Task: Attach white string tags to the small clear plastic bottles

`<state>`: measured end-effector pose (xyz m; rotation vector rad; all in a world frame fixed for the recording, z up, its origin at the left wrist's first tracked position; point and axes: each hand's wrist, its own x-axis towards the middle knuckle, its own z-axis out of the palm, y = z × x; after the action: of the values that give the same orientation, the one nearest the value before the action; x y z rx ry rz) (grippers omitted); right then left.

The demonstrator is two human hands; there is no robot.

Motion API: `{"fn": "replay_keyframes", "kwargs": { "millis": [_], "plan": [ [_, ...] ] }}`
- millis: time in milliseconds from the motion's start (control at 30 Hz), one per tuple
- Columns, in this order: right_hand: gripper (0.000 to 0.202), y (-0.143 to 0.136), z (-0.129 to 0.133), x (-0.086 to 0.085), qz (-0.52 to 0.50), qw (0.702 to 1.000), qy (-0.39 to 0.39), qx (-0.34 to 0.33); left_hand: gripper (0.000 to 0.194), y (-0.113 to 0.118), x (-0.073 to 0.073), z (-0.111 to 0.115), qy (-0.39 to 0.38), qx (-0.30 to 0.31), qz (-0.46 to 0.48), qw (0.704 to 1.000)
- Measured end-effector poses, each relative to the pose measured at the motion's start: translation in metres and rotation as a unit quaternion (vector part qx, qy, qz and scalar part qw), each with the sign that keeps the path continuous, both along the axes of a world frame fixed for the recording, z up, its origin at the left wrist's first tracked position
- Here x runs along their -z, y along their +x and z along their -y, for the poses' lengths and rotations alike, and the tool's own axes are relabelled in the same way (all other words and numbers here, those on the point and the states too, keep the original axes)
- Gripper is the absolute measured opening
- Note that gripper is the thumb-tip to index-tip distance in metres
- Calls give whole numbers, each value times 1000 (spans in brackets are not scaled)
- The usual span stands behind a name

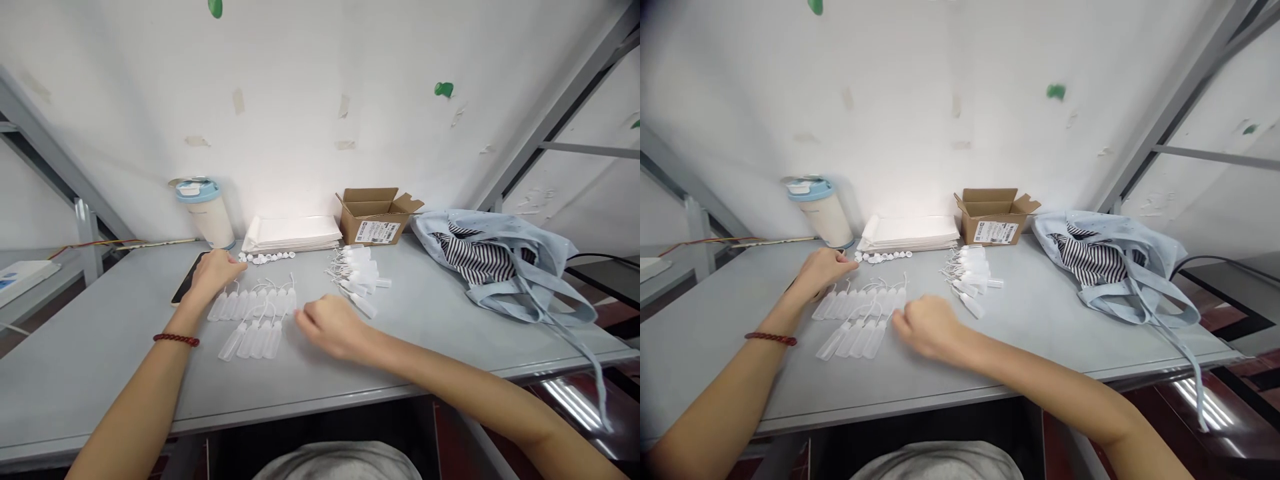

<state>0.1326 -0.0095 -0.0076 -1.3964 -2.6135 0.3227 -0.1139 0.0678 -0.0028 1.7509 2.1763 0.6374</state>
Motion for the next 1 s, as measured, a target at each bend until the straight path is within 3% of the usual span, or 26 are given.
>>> {"fn": "replay_keyframes", "kwargs": {
  "millis": [100,233,633,733,800,900,1000],
  "plan": [
    [51,-28,9,2,23,995,-69,-65,19,4,-1,-1,-5,-53,-28,998],
    [50,-46,5,8,22,991,-121,-55,19,5,-1,-1,-5,-69,-35,997],
    [34,-35,0,6,22,987,-156,16,14,12,-3,1,11,-68,-15,998],
    [33,-28,-1,4,4,991,-132,19,19,17,-6,4,29,-43,46,998],
    [34,-20,-4,2,-15,994,-111,17,23,23,-9,7,33,-3,137,990],
    [37,-6,-10,-2,-52,995,-84,13,27,35,-13,13,32,64,327,942],
    [35,6,-17,-5,-110,993,-33,15,31,50,-16,21,27,108,441,890]
  ]
}}
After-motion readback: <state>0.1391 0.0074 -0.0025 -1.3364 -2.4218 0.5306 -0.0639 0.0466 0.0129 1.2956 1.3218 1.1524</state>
